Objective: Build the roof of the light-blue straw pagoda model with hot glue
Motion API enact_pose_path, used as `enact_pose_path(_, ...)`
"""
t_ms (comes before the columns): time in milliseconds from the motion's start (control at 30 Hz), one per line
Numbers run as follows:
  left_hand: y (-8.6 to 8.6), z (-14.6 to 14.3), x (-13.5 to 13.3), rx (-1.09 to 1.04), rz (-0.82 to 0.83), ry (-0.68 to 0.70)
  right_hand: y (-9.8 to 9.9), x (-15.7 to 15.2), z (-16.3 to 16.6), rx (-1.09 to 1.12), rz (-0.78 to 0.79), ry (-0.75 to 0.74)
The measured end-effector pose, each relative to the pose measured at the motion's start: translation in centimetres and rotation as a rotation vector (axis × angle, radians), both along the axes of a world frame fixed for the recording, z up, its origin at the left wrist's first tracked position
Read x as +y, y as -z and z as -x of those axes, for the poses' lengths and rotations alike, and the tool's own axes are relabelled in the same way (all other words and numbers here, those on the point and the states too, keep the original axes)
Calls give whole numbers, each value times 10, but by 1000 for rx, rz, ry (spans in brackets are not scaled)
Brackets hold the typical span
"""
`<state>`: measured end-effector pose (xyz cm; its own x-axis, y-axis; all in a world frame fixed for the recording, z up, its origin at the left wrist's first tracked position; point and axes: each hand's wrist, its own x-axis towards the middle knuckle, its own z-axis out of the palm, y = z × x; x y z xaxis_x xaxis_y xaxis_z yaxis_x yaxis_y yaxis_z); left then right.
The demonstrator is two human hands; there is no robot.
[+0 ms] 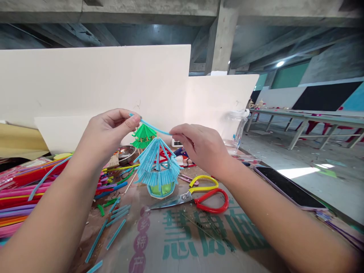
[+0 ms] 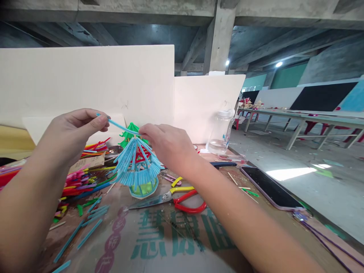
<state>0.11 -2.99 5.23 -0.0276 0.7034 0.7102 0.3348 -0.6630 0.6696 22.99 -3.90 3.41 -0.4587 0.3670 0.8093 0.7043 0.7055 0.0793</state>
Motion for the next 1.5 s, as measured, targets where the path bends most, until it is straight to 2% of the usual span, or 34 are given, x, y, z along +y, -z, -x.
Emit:
enact_pose_path(367,-3,2,0,-22,-32,45,0,2,-3,-44,-64,33)
enact_pose_path(567,-5,5,0,-50,-93,22,0,7,-6,-7,-7,59)
enact_pose_path(733,-5,-1,-4,19,-33,38,1,-1,0,88,83,-13)
enact_pose_path(900,-5,-5,-6,11,-13,83,8,-5,11,-27,-4,34)
enact_pose_path(1133,-5,-3,-4,19,-22,69,5,-8,9,148,-51,-4)
enact_pose_path(1267,-5,-1,-4,21,-25,64,4,-8,6,64,-103,8)
enact_pose_path(1367,-5,-1,-5,37,-15,77,4,-8,4,0,-99,0)
enact_pose_path(1500,-7,0,-9,56,5,61,3,-9,4,55,-50,14)
